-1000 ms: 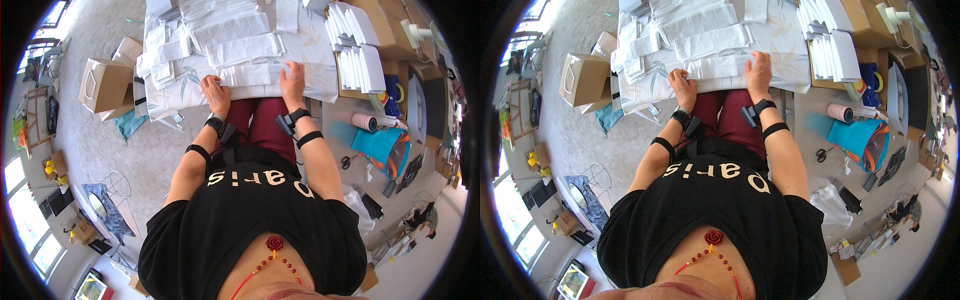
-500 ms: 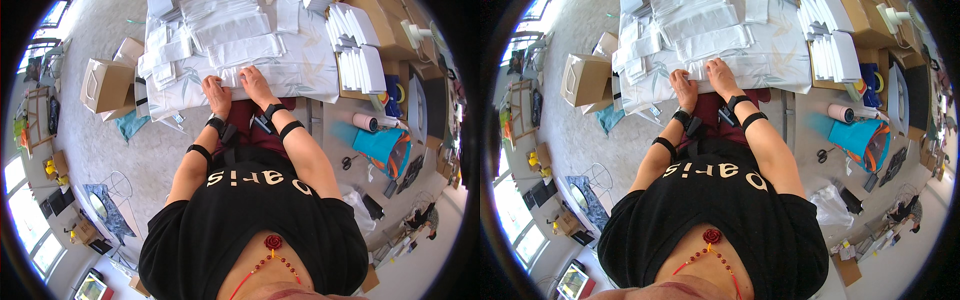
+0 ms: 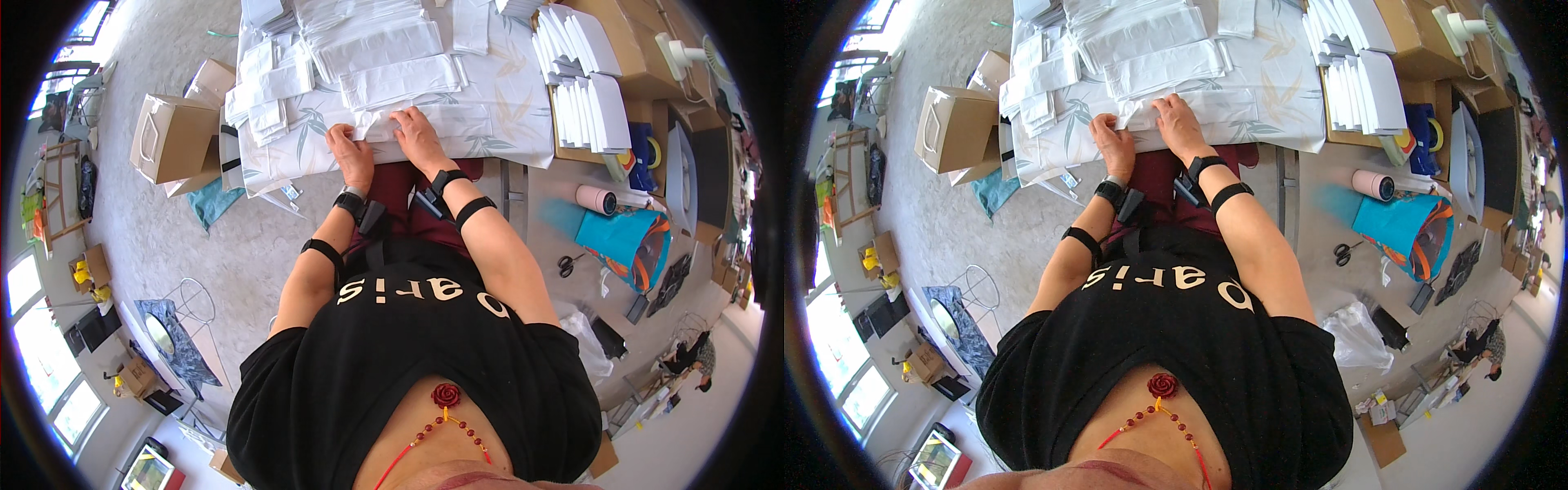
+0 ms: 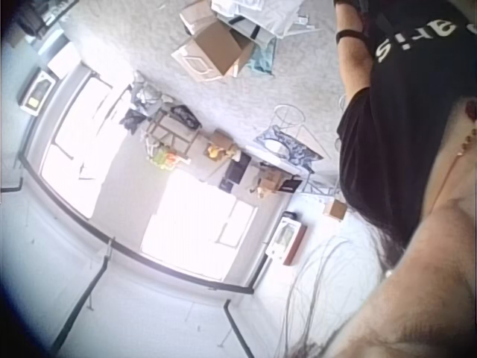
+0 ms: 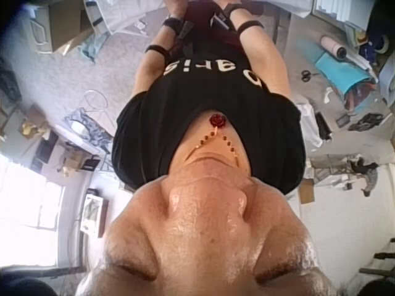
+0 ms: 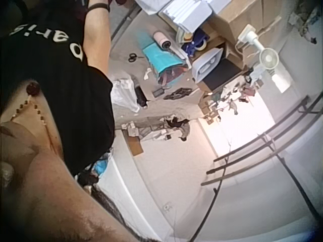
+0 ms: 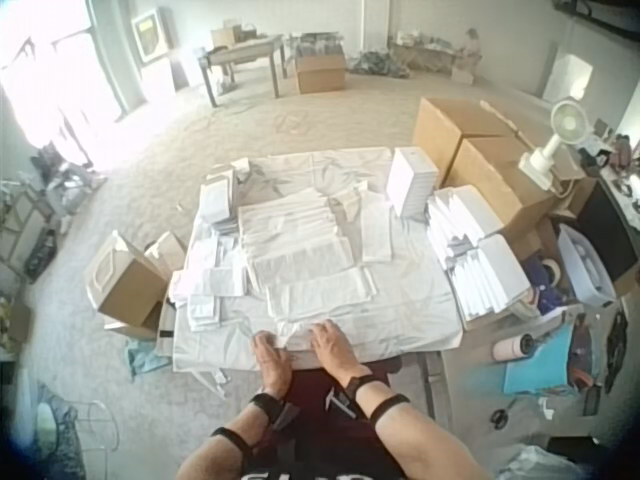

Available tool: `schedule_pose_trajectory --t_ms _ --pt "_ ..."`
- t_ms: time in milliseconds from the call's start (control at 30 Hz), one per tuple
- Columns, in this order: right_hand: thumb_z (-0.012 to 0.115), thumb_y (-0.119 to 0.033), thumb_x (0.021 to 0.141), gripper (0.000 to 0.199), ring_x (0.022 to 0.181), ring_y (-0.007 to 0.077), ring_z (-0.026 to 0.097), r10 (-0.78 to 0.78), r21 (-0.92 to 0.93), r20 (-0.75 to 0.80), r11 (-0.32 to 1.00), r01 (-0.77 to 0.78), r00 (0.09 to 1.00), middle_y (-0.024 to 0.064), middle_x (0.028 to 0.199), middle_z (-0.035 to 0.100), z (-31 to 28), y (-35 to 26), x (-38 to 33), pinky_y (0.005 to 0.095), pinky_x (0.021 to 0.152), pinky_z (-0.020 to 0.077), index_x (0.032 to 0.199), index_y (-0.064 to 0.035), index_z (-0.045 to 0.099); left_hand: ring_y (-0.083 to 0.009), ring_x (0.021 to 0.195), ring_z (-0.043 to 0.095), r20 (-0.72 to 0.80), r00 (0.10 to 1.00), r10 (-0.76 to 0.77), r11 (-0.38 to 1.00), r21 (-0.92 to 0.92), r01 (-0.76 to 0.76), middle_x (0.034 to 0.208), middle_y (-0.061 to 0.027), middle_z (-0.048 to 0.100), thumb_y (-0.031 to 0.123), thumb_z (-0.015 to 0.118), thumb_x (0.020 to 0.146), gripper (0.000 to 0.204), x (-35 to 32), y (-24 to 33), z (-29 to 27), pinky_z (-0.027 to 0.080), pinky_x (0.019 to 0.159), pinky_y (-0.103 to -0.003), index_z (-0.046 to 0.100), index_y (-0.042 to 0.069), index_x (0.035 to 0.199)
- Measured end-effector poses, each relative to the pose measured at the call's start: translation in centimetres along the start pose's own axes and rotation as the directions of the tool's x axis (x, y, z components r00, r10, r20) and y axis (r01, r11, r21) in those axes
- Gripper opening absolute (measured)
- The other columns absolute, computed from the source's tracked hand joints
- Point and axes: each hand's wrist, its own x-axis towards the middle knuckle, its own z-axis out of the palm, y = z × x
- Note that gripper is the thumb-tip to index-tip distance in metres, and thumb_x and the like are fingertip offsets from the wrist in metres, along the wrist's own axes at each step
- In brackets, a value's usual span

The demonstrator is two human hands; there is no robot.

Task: The recorder is folding long rectangular white paper sheets and arranging them in stacks.

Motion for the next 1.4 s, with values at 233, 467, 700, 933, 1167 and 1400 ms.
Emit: schedule_pose_trajectory --t_ms 233,467,700,933,1167,1400 --pt "0.073 -0.001 0.084 0.036 0.109 0.036 0.062 0.033 0.029 0.036 0.999 -0.034 0.999 0.0139 0.111 0.061 -0.2 -0.4 0.1 0.0449 0.095 0.0531 0.12 -0.0067 0.066 -0.036 0.091 0.059 -0.102 0.989 -0.106 0.994 0.013 0.108 0.111 -0.0216 0.054 0.003 0.067 0.094 0.025 0.1 -0.2 -0.2 0.049 0.084 -0.044 0.055 -0.005 0.114" --pt "0.081 -0.008 0.081 0.052 0.105 0.0325 0.062 0.023 -0.017 0.043 1.0 -0.022 0.999 0.0126 0.11 0.06 -0.1 -0.4 -0.1 0.0429 0.094 0.0532 0.131 -0.0115 0.067 -0.0264 0.079 0.061 -0.076 0.939 -0.335 0.941 -0.083 0.329 0.094 -0.0165 0.063 0.014 0.071 0.095 0.027 0.8 -0.6 -1.1 0.051 0.076 -0.041 0.059 -0.005 0.11" --pt "0.084 -0.014 0.08 0.054 0.101 0.0294 0.06 -0.035 -0.092 0.058 0.995 0.04 0.998 0.0109 0.108 0.057 0.1 -1.4 0.1 0.0405 0.092 0.0527 0.132 -0.0162 0.071 -0.0226 0.081 0.062 -0.05 0.911 -0.41 0.9 -0.184 0.395 0.091 -0.0131 0.066 0.02 0.076 0.093 0.032 1.4 -3.7 -2.2 0.052 0.077 -0.039 0.06 -0.005 0.107" --pt "0.085 -0.018 0.08 0.054 0.099 0.0285 0.059 -0.021 -0.134 0.062 0.991 0.029 0.998 0.0103 0.106 0.055 0.1 -0.6 -0.1 0.0398 0.09 0.0526 0.132 -0.0185 0.071 -0.0188 0.087 0.071 0.295 0.786 -0.543 0.525 -0.611 0.592 0.103 -0.0105 0.069 0.019 0.069 0.101 0.025 2.2 0.3 -2.0 0.062 0.076 -0.033 0.058 0.0 0.112" --pt "0.085 -0.021 0.08 0.057 0.1 0.0283 0.059 0.006 -0.151 0.078 0.988 0.006 0.997 0.0093 0.106 0.055 0.1 -1.0 0.1 0.0398 0.09 0.0523 0.134 -0.0209 0.07 -0.0226 0.096 0.072 0.491 0.74 -0.46 0.371 -0.65 0.663 0.108 -0.0126 0.07 0.02 0.06 0.106 0.023 2.8 1.6 -1.4 0.059 0.088 -0.037 0.057 0.0 0.116" --pt "0.085 -0.022 0.079 0.056 0.102 0.0287 0.059 0.004 -0.145 0.067 0.989 0.006 0.998 0.0088 0.107 0.056 0.1 -0.8 0.1 0.0404 0.091 0.0521 0.133 -0.0207 0.069 -0.0232 0.101 0.071 0.543 0.723 -0.427 0.346 -0.641 0.685 0.11 -0.0125 0.069 0.02 0.058 0.108 0.023 2.7 2.4 -0.7 0.057 0.092 -0.038 0.056 0.0 0.117"
